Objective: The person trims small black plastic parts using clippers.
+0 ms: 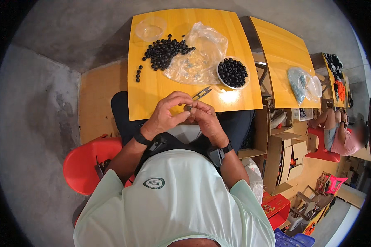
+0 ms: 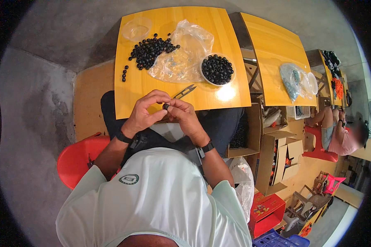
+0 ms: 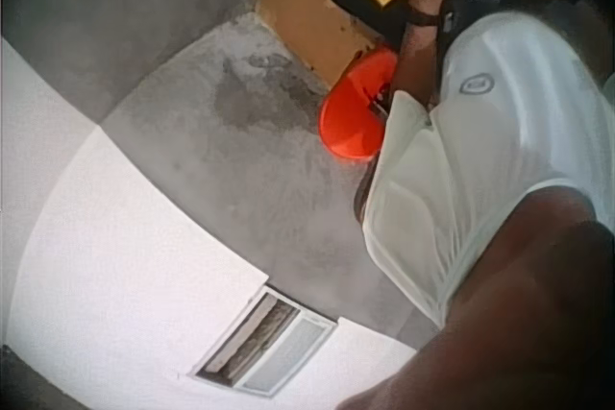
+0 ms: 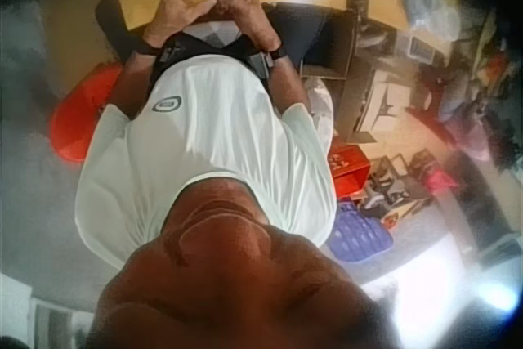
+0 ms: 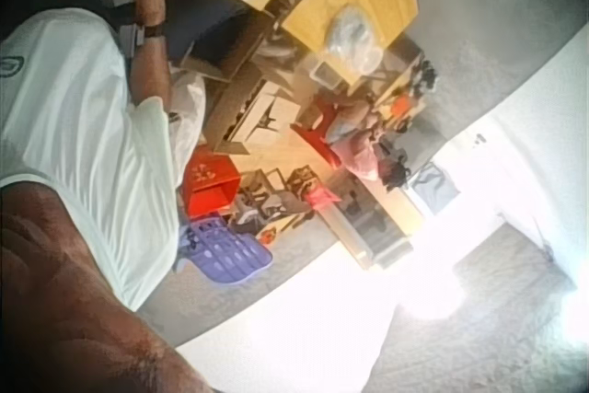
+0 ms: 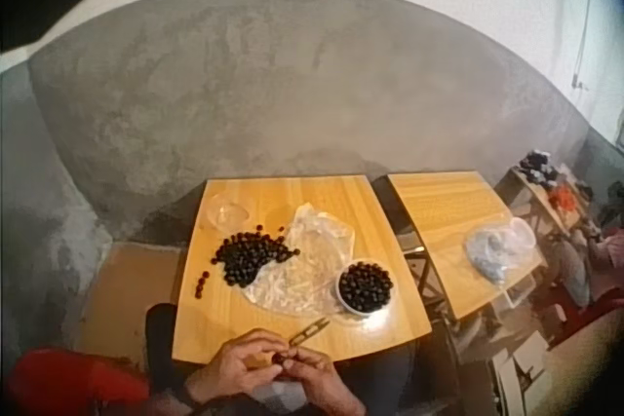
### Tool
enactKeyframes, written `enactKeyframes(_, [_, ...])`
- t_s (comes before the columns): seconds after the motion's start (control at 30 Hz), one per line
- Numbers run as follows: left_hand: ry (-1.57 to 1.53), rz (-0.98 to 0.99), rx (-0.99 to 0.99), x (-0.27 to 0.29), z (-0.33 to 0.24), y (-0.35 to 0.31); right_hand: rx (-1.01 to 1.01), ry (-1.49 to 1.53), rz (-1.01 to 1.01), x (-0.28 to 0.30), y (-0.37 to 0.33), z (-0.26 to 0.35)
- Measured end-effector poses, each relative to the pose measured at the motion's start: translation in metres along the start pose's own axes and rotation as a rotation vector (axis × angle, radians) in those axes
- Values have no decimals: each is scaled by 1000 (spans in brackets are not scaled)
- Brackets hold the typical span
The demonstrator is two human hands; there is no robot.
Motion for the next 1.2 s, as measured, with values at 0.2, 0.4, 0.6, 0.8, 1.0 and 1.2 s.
enactKeyframes(0.2, [62, 131, -85, -1, -10, 5, -5, -14, 125, 0, -2, 3])
enactKeyframes(0.4, [60, 34, -48, -7, -7, -2, 31, 99, 161, -7, -4, -3])
enactKeyframes(0.6, [-21, 61, -3, -8, -7, 4, 70, 150, 269, -4, -3, -6])
enactKeyframes(0.8, [51, 95, -40, -11, -2, -3, 20, 162, 259, -2, -4, -14])
enactKeyframes(1.0, [66, 60, -5, -21, 7, -1, -12, 266, 225, 8, 1, -23])
enactKeyframes(1.2, [159, -42, 237, 2, 78, 33, 38, 238, -12, 60, 21, 7])
Point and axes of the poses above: each hand's wrist, its own y-axis towards the middle knuckle, its own x-axis out of the back of the hand, z = x × y, the point moved 4 cm from there along y, towards the middle knuckle, and after that the axes turned 11 degrees about -x, right-handed, at the moved point
